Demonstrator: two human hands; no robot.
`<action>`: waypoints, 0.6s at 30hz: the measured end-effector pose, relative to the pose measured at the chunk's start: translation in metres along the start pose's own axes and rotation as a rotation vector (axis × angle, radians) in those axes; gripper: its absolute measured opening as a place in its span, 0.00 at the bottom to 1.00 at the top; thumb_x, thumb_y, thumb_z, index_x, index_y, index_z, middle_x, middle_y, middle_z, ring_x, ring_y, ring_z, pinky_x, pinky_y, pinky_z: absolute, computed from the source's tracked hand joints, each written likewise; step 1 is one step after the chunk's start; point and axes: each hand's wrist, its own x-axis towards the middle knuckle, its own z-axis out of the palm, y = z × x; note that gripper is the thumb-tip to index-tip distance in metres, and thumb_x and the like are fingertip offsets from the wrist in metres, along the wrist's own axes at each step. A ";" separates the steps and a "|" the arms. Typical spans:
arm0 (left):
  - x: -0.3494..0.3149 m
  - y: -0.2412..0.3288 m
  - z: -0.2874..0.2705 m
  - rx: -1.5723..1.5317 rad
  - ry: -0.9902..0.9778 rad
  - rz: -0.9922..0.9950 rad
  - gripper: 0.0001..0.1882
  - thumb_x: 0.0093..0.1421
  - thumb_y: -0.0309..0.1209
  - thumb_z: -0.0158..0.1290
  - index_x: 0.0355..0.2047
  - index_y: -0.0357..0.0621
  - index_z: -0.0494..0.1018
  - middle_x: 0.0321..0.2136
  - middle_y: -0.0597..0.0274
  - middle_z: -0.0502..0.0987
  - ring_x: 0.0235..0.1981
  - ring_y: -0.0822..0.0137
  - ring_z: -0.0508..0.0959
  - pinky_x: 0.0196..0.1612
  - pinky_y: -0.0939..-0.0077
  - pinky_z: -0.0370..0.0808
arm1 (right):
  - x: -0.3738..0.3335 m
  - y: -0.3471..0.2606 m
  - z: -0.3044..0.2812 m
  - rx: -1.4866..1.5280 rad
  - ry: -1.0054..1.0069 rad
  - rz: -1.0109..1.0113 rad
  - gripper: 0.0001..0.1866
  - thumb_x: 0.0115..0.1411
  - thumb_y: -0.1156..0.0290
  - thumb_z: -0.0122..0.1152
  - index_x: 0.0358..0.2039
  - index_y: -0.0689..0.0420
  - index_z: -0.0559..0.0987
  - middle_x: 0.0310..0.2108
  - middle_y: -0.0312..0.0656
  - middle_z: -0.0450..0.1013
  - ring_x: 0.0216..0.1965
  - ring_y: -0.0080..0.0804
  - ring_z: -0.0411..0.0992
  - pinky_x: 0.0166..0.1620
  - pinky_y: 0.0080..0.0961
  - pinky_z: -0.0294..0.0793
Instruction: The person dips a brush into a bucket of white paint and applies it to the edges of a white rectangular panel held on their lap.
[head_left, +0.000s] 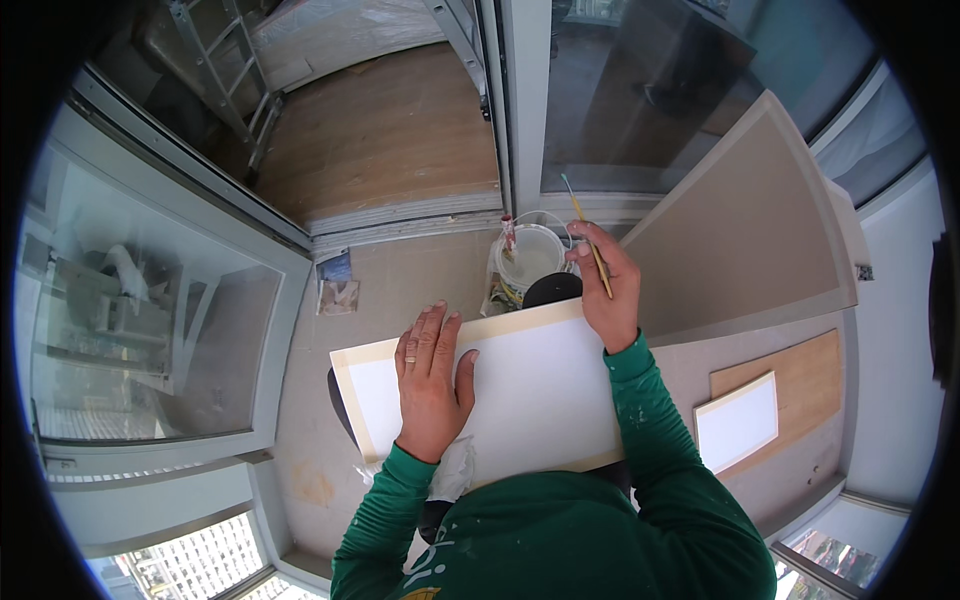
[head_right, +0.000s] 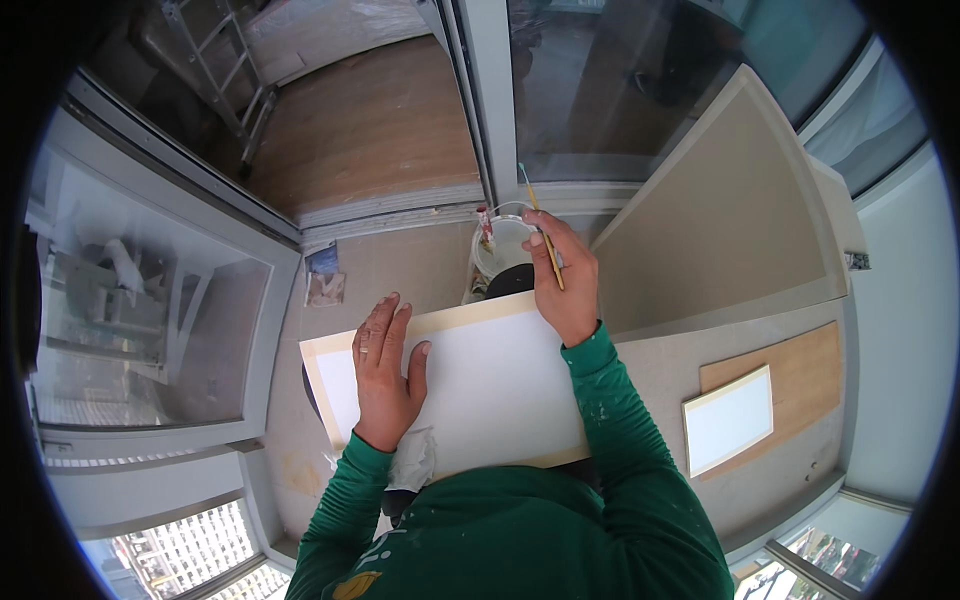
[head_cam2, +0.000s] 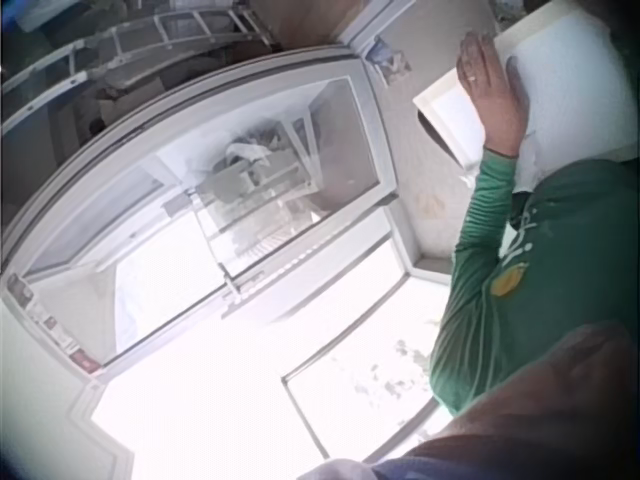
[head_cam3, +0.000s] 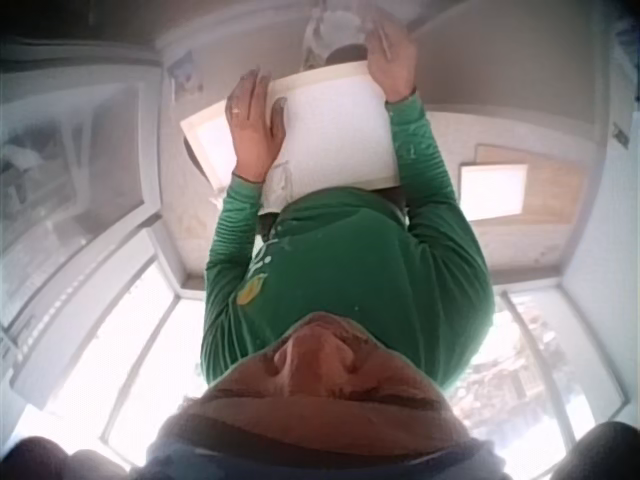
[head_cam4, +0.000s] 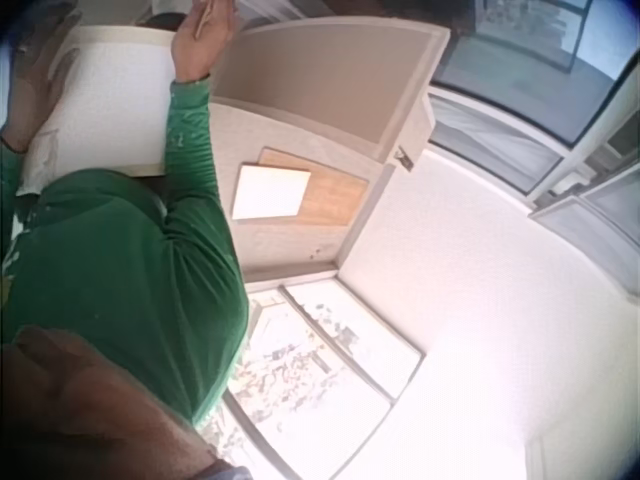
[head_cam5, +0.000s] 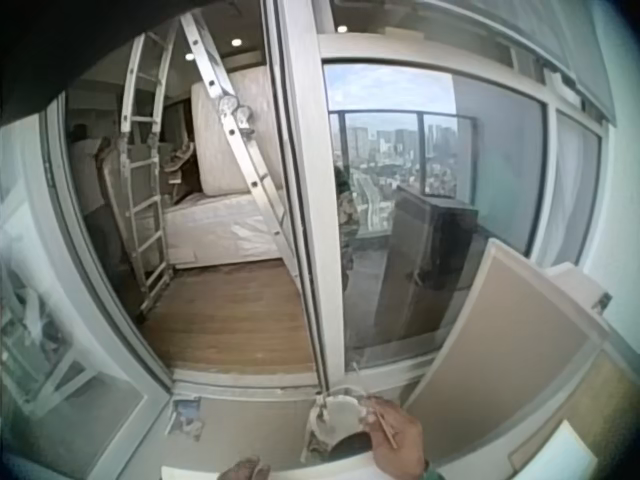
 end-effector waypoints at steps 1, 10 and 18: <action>-0.002 -0.003 0.004 0.018 -0.080 0.010 0.21 0.67 0.27 0.62 0.59 0.38 0.78 0.63 0.46 0.78 0.66 0.46 0.75 0.72 0.45 0.64 | 0.000 0.001 -0.001 0.020 0.008 0.003 0.15 0.77 0.78 0.56 0.60 0.61 0.80 0.54 0.48 0.82 0.43 0.31 0.83 0.47 0.27 0.84; 0.001 0.017 0.029 0.043 -0.218 0.111 0.26 0.69 0.33 0.61 0.64 0.37 0.75 0.64 0.44 0.77 0.68 0.46 0.74 0.75 0.38 0.58 | -0.006 -0.004 -0.017 0.214 0.225 -0.044 0.16 0.80 0.70 0.54 0.60 0.64 0.80 0.56 0.49 0.80 0.44 0.32 0.80 0.49 0.27 0.82; 0.056 0.055 0.076 -0.208 -0.384 0.332 0.26 0.69 0.30 0.58 0.65 0.34 0.73 0.62 0.43 0.77 0.62 0.47 0.77 0.67 0.50 0.71 | -0.027 -0.007 -0.039 0.087 0.246 0.065 0.17 0.82 0.68 0.51 0.62 0.63 0.78 0.55 0.47 0.79 0.43 0.29 0.78 0.51 0.28 0.79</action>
